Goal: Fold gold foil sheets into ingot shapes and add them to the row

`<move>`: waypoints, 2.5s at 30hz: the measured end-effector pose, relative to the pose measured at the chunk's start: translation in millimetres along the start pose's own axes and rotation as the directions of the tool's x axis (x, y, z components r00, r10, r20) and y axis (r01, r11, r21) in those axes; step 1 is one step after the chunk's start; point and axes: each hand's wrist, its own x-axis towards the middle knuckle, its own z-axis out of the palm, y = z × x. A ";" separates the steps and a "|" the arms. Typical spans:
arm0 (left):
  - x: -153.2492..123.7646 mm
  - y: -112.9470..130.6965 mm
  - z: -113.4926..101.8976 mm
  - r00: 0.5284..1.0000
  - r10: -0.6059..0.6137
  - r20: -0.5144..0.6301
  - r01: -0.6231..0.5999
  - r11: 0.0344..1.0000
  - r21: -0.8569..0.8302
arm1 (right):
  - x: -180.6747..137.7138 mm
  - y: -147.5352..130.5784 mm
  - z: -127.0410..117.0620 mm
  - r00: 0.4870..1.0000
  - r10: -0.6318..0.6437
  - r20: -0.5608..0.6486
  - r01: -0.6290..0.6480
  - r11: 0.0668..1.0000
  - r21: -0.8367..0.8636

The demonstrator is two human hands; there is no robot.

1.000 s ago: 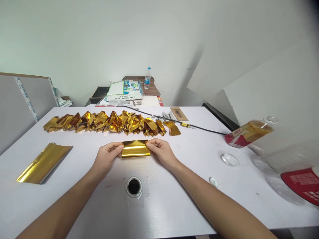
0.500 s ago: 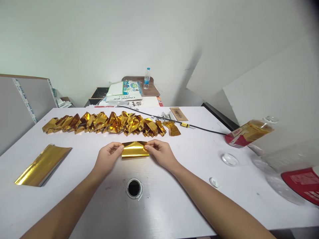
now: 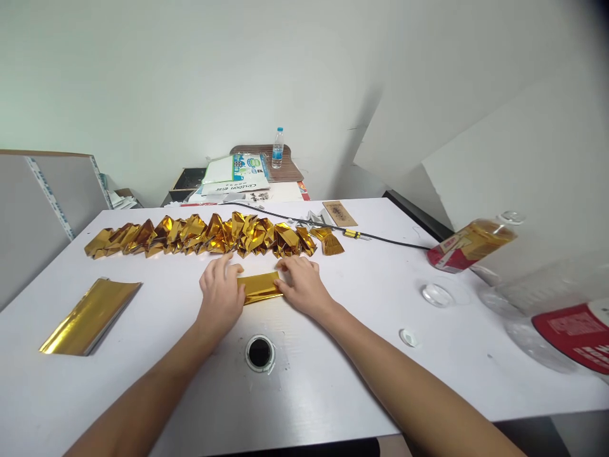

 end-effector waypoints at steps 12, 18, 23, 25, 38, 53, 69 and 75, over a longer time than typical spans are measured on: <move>14.6 -10.7 -31.6 0.792 0.411 0.452 -0.334 0.911 -0.242 | -0.8 -16.1 -21.2 0.809 -0.517 0.280 0.552 0.832 -0.059; 9.0 -16.9 -38.4 0.781 0.413 0.468 -0.302 0.906 -0.295 | -9.3 -18.1 -23.6 0.755 -0.588 0.289 0.626 0.778 -0.053; 0.6 -22.2 -32.3 0.815 0.394 0.425 -0.266 0.905 -0.331 | -14.8 -11.3 -17.0 0.825 -0.545 0.149 0.546 0.837 0.040; -0.8 -24.6 -31.3 0.819 0.410 0.402 -0.288 0.899 -0.331 | -15.5 -6.3 -14.9 0.854 -0.511 0.097 0.505 0.859 0.083; -2.0 -53.1 -40.7 0.812 0.453 0.369 -0.341 0.880 -0.331 | -12.4 21.8 -25.0 0.865 -0.501 0.039 0.470 0.833 0.291; 3.7 -36.8 -24.4 0.804 0.573 0.159 -0.523 0.809 -0.267 | -11.3 8.6 -10.9 0.771 -0.630 0.095 0.623 0.777 0.093; 0.0 -22.4 -9.0 0.898 0.428 -0.103 -0.430 0.903 0.011 | -5.9 -3.9 0.4 0.810 -0.586 -0.015 0.575 0.799 -0.174; -24.4 0.6 -4.7 0.894 0.448 -0.025 -0.446 0.893 0.063 | -8.6 -3.7 2.5 0.819 -0.573 0.022 0.570 0.810 -0.140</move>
